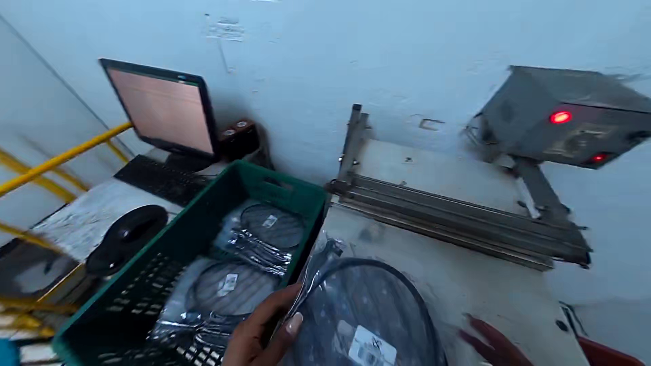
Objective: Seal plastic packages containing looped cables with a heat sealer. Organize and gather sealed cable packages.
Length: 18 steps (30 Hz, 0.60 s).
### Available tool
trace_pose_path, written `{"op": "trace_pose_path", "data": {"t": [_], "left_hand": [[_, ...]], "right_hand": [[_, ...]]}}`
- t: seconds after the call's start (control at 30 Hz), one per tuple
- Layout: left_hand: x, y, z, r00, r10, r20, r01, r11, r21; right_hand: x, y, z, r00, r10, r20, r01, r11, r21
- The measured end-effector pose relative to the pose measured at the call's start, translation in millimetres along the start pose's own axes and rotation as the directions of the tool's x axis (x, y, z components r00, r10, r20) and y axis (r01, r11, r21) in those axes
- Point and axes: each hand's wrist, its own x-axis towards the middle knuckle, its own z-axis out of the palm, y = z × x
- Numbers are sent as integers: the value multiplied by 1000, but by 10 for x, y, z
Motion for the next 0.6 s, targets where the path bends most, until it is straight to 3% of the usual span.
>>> {"op": "trace_pose_path", "data": {"t": [0.07, 0.17, 0.3, 0.37, 0.43, 0.6], "left_hand": [[64, 44, -1, 983, -37, 181, 100, 931, -352], [350, 38, 38, 909, -28, 416, 244, 844, -478], [900, 242, 415, 873, -374, 314, 453, 860, -236], [1072, 295, 590, 842, -477, 251, 530, 819, -222], [1133, 325, 693, 830, -501, 246, 554, 794, -251], [1220, 403, 748, 832, -507, 225, 554, 785, -276]], "right_hand": [[52, -96, 50, 996, 76, 38, -81, 984, 160], [181, -196, 49, 983, 171, 65, -183, 936, 302], [247, -364, 113, 948, 307, 89, -317, 868, 382], [276, -475, 161, 905, 420, 67, -405, 803, 436], [302, -550, 187, 880, 475, 25, -436, 785, 440], [305, -475, 37, 918, 397, -9, -370, 863, 343]]}}
